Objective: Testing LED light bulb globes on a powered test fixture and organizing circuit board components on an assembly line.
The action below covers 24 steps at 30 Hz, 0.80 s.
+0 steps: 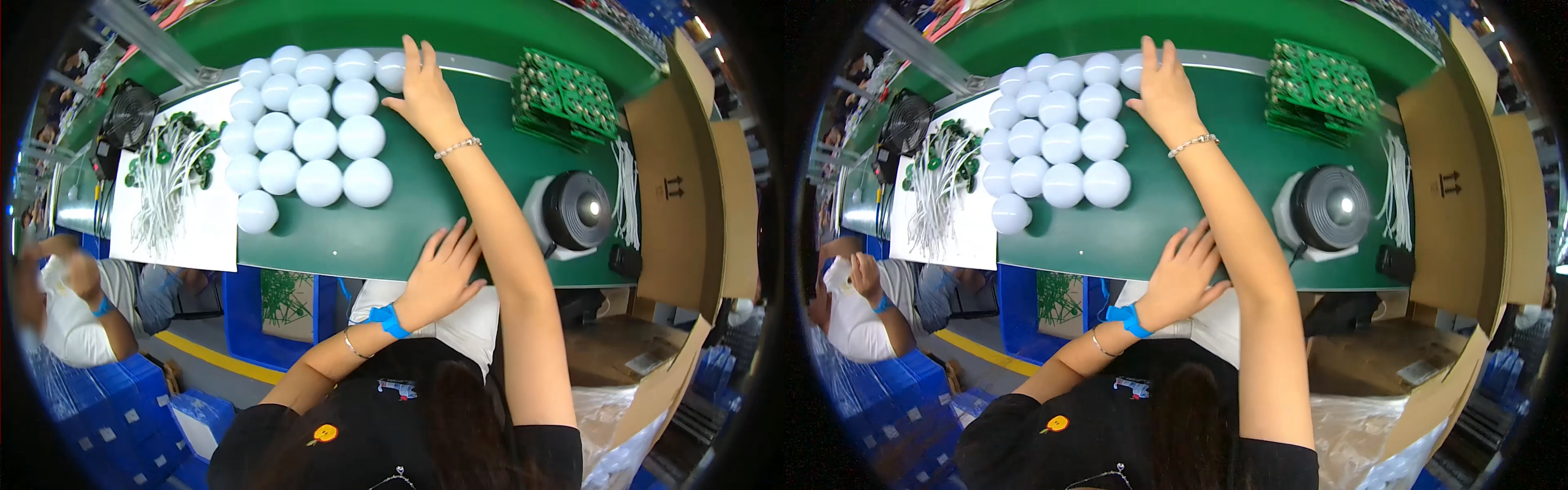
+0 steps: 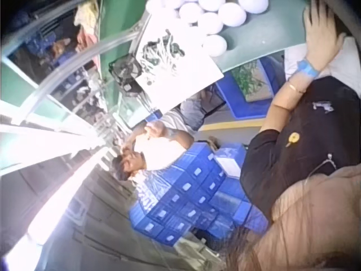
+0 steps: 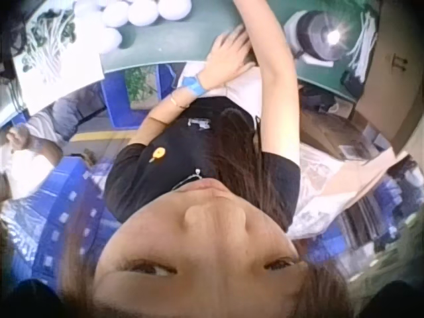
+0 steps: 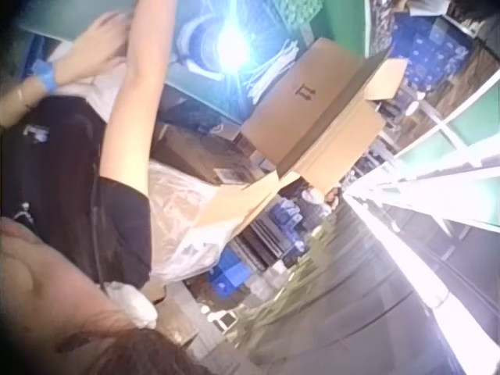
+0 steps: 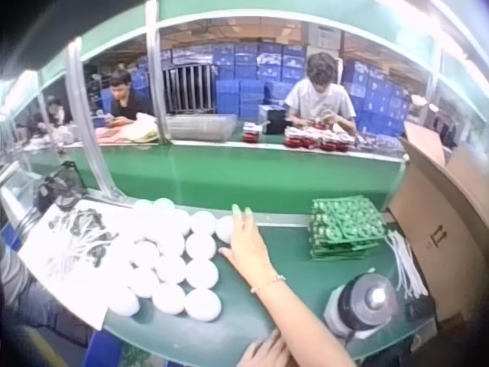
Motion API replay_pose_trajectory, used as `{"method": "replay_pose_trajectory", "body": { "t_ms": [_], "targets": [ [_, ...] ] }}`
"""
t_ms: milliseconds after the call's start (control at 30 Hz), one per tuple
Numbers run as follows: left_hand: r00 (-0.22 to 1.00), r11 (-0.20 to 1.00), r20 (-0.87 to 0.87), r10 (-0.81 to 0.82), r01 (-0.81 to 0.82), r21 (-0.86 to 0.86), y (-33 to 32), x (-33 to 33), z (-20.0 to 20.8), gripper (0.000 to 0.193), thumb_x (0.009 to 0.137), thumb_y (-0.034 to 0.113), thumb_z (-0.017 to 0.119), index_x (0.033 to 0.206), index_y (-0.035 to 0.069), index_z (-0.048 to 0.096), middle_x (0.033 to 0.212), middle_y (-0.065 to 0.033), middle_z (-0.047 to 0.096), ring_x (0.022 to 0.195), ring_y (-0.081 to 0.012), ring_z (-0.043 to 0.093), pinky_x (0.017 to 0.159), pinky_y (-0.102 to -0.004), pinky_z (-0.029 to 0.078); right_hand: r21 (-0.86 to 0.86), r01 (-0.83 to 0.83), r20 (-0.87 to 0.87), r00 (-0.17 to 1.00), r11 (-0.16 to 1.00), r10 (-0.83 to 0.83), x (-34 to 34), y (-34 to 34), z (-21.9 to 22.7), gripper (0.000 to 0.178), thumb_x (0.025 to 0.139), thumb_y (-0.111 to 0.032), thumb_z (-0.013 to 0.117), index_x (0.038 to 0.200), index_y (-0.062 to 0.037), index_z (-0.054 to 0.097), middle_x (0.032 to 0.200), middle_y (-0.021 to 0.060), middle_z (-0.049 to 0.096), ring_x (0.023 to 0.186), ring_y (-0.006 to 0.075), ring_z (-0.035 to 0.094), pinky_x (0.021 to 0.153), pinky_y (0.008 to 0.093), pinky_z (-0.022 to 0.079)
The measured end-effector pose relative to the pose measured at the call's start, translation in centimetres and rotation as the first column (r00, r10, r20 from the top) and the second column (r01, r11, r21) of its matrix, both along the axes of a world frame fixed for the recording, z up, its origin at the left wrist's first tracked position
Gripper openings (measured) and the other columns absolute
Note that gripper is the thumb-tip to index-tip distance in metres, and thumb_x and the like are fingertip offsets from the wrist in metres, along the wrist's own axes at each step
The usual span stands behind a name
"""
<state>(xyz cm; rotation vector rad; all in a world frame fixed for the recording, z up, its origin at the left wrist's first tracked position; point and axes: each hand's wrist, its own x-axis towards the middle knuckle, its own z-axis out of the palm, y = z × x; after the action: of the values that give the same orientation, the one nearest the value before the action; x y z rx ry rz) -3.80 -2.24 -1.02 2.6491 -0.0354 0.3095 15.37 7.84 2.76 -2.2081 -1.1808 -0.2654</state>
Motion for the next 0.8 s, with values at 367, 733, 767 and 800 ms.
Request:
{"method": "replay_pose_trajectory", "body": {
  "t_ms": [367,733,767,800],
  "targets": [
    [1.000,0.976,-0.016,-0.017,0.020,0.215,-1.2,0.3,-0.1,0.068,0.078,0.028,0.062,0.135,0.005,0.036,0.143,-0.0146,0.032,0.132,-0.0314,0.029,0.105,-0.0450,0.022,0.367,0.507,0.338,0.708,0.780,-0.620,-9.7,-44.4,18.2,0.021,0.080,-0.003,0.064,0.100,0.0021,0.060,0.099,0.0076,0.062,0.092,0.0120,0.056,0.083,0.0236,0.042],
    [0.999,0.941,0.028,-0.029,0.018,0.339,-2.0,0.3,-0.5,0.055,0.088,0.024,0.048,0.137,0.004,0.034,0.144,-0.0129,0.031,0.133,-0.0305,0.027,0.107,-0.0453,0.019,-0.560,0.789,-0.416,-0.532,-0.254,-0.737,-34.0,-89.6,4.8,0.080,0.073,-0.053,0.065,0.135,-0.0120,0.035,0.133,0.0180,0.043,0.121,0.0348,0.040,0.089,0.0561,0.037],
    [0.999,0.933,0.031,-0.033,0.019,0.361,-2.1,0.3,-0.5,0.054,0.089,0.023,0.047,0.137,0.003,0.034,0.143,-0.0133,0.031,0.133,-0.0306,0.027,0.107,-0.0451,0.020,-0.560,0.795,-0.491,-0.544,-0.232,-0.681,-34.4,-89.2,3.8,0.085,0.072,-0.055,0.065,0.138,-0.0154,0.029,0.136,0.0175,0.039,0.123,0.0362,0.037,0.087,0.0605,0.035],
    [0.998,0.931,0.034,-0.045,0.030,0.364,-2.2,0.3,-0.6,0.054,0.089,0.023,0.047,0.137,0.003,0.034,0.143,-0.0133,0.031,0.133,-0.0306,0.027,0.107,-0.0451,0.020,-0.539,0.818,-0.571,-0.529,-0.200,-0.628,-34.4,-88.5,3.3,0.088,0.071,-0.055,0.066,0.139,-0.0144,0.028,0.136,0.0155,0.040,0.122,0.0348,0.039,0.086,0.0593,0.037]
  ]
}}
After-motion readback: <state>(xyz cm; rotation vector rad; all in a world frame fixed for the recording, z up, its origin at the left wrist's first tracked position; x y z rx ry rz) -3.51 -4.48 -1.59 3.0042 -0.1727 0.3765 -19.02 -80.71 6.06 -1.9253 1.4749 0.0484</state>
